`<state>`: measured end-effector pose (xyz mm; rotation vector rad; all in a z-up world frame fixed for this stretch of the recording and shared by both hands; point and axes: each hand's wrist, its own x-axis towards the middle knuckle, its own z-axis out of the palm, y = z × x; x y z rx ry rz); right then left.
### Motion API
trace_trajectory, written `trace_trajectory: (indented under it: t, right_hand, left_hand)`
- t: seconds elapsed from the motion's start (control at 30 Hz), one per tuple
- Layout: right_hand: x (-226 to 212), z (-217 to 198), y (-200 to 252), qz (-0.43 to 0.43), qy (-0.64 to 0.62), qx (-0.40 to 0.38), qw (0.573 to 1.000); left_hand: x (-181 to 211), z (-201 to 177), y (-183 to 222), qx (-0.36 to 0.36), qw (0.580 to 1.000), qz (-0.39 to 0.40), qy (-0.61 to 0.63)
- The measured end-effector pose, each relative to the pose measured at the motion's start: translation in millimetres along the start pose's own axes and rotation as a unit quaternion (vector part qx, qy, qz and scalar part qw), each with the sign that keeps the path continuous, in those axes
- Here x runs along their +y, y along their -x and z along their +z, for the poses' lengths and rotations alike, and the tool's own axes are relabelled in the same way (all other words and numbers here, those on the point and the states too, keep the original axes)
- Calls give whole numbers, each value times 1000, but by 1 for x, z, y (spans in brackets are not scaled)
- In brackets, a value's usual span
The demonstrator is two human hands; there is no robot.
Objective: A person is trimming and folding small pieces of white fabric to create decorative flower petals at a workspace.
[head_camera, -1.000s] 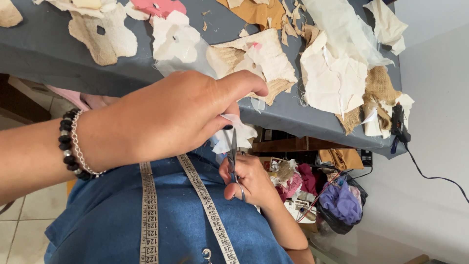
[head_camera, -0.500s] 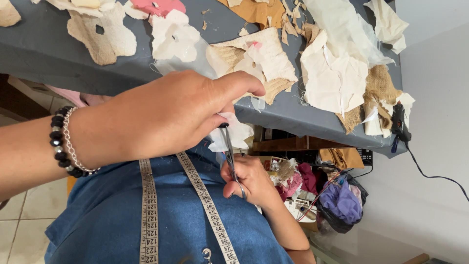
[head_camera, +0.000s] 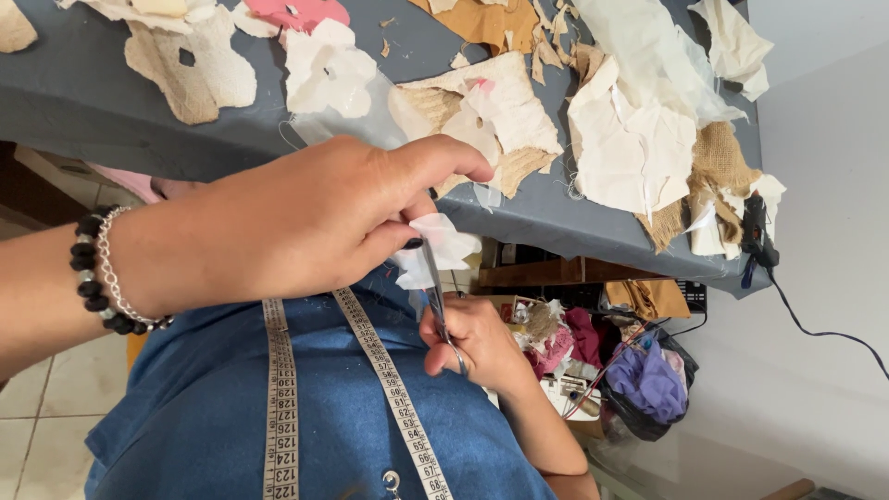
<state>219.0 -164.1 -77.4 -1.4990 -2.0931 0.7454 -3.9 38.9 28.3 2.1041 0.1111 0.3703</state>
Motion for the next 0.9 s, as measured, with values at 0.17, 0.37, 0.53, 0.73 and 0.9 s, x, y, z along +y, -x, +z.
trace_trajectory:
  t: [0.17, 0.37, 0.53, 0.73, 0.9]
  right_hand:
    - [-16, -14, -8, 27, -24, -47, 998]
    - [-11, 1, -10, 0, -26, -52, 998]
    - [-20, 3, -16, 29, -60, 1, 998]
    - [-19, 4, -18, 39, -42, 40, 998]
    - [-21, 4, -19, 29, -39, 68, 997]
  left_hand:
    - [4, 13, 6, 85, 996, 7, -13]
    - [-1, 46, 16, 258, 963, -73, 34]
    - [-6, 77, 11, 328, 931, -91, 132]
    - [-6, 84, 9, 348, 930, -55, 100]
    - [-3, 85, 8, 356, 916, -116, 143]
